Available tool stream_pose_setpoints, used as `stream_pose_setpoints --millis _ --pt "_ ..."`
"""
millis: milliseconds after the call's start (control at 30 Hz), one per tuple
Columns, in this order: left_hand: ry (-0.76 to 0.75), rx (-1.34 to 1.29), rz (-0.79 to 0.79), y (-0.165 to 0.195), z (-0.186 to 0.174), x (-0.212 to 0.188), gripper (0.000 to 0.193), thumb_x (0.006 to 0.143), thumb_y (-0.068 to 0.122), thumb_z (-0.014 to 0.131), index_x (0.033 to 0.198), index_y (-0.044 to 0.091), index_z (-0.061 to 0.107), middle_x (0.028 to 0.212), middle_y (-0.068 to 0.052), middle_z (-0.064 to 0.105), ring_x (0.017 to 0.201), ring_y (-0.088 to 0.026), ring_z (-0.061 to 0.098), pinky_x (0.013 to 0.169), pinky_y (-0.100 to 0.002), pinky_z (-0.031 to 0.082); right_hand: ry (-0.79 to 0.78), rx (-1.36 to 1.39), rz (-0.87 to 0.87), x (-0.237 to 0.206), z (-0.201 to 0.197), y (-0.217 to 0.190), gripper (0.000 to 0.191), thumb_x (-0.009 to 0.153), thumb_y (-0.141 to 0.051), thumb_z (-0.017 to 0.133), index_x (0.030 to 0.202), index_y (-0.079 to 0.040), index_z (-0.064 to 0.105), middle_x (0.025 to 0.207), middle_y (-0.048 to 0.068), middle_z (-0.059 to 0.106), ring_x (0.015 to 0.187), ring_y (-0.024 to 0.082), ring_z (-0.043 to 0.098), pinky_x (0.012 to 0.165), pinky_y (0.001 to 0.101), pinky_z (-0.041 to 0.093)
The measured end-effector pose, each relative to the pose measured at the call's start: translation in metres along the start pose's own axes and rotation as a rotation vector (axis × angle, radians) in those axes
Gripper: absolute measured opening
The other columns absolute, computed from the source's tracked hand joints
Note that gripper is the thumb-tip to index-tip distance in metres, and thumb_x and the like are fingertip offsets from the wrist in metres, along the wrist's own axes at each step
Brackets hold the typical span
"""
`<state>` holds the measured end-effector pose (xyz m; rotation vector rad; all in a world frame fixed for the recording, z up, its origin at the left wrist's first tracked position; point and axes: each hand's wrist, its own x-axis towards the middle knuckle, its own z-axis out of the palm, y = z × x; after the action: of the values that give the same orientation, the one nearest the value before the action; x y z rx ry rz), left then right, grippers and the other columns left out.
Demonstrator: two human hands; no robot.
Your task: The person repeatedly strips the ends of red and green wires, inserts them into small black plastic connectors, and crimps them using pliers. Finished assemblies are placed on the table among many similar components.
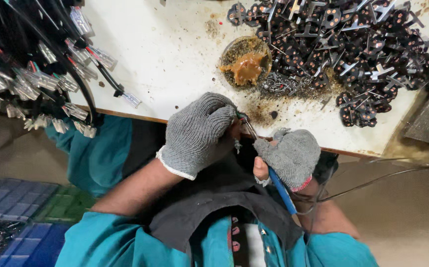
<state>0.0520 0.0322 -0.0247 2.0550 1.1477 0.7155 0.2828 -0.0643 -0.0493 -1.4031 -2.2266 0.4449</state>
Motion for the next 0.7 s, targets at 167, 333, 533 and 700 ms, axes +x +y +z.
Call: stream_pose_setpoints --millis 167,333,533,700 --pt "0.0 -0.019 -0.005 0.001 -0.001 0.001 0.016 0.087 0.015 0.08 0.093 0.01 0.066 0.097 -0.008 0.065 0.083 -0.03 0.067 0.068 -0.041 0.054 -0.007 -0.01 -0.008 -0.002 0.0 0.0 0.024 0.093 -0.031 0.069 0.099 -0.009 0.076 0.078 0.007 0.063 0.075 0.033 0.063 0.071 0.0469 0.049" --pt "-0.028 -0.018 -0.007 0.0 -0.002 0.001 0.017 0.085 0.016 0.079 0.093 0.01 0.065 0.097 -0.009 0.066 0.084 -0.03 0.067 0.069 -0.041 0.054 0.002 -0.002 -0.009 0.001 0.002 -0.001 0.025 0.092 -0.03 0.069 0.099 -0.008 0.076 0.078 0.007 0.063 0.075 0.033 0.063 0.072 0.0472 0.049" --pt "-0.024 -0.005 0.007 -0.001 0.0 -0.002 0.02 0.085 0.015 0.08 0.097 0.01 0.066 0.099 -0.009 0.065 0.085 -0.03 0.067 0.069 -0.041 0.054 0.052 0.062 0.017 0.006 -0.003 -0.007 0.025 0.091 -0.029 0.069 0.1 -0.007 0.076 0.078 0.007 0.063 0.076 0.033 0.063 0.073 0.0474 0.049" --pt "-0.013 -0.002 0.035 -0.002 0.0 -0.004 0.024 0.082 0.015 0.079 0.1 0.009 0.065 0.102 -0.009 0.065 0.089 -0.031 0.068 0.073 -0.041 0.055 0.114 0.178 0.086 0.004 -0.011 -0.013 0.026 0.091 -0.029 0.069 0.1 -0.006 0.076 0.079 0.007 0.063 0.077 0.033 0.063 0.074 0.0477 0.049"
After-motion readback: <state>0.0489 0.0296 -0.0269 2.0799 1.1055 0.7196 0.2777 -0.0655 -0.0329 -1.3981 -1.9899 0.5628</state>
